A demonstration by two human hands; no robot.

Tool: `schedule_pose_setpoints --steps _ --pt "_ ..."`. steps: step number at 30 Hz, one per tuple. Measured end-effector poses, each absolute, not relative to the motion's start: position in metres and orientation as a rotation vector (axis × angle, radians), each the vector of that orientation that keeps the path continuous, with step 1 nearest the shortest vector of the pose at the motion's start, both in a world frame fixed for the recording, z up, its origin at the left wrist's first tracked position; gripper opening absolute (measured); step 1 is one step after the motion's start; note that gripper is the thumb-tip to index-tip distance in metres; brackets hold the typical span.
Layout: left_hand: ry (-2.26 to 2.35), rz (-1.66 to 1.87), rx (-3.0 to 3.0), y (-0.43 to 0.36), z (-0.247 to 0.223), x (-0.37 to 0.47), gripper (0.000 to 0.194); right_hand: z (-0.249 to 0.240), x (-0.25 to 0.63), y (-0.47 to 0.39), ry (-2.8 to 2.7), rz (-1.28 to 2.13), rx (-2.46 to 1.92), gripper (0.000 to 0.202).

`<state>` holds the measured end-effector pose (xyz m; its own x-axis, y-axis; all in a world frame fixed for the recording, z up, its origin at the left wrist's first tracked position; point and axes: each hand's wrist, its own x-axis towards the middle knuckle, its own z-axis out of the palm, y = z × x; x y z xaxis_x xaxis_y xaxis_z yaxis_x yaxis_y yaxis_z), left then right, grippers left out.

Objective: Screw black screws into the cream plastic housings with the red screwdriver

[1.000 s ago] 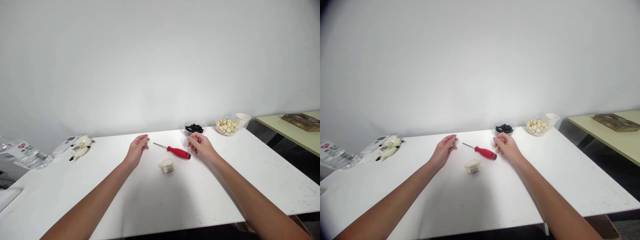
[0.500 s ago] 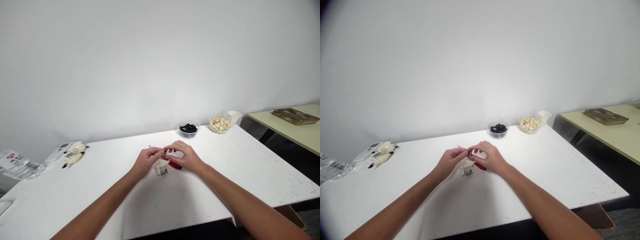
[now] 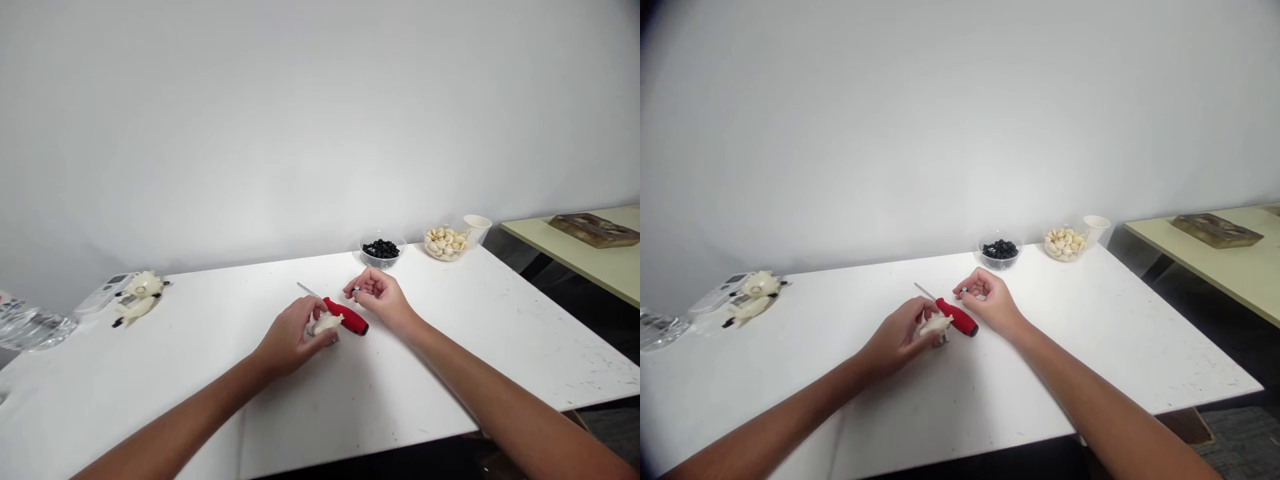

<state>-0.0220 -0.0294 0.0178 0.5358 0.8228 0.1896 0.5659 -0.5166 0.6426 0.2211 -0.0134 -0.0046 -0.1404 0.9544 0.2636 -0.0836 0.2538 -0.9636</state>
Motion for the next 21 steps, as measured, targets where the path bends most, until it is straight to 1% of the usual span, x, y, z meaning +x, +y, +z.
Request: schedule_pose_setpoints --steps 4,7,10,14,17,21 --pt "1.020 0.598 2.430 -0.028 0.010 -0.027 0.027 -0.009 0.226 -0.008 -1.326 1.222 -0.904 0.023" --pt "0.994 0.643 2.496 -0.024 0.008 -0.029 0.024 -0.009 0.228 -0.009 -1.436 1.093 -1.036 0.025" --pt "0.943 0.711 2.548 -0.020 0.006 -0.032 0.031 -0.007 0.228 -0.012 -1.570 0.937 -1.158 0.023" --pt "0.868 0.737 2.590 -0.018 0.005 -0.037 0.048 -0.006 0.227 -0.015 -1.618 0.952 -1.172 0.021" --pt "0.904 0.730 2.585 -0.019 0.005 -0.037 0.048 -0.006 0.226 -0.016 -1.581 1.017 -1.141 0.022" --pt "0.960 0.775 2.507 -0.021 0.005 -0.037 0.045 -0.007 0.224 -0.017 -1.525 1.195 -1.063 0.028"
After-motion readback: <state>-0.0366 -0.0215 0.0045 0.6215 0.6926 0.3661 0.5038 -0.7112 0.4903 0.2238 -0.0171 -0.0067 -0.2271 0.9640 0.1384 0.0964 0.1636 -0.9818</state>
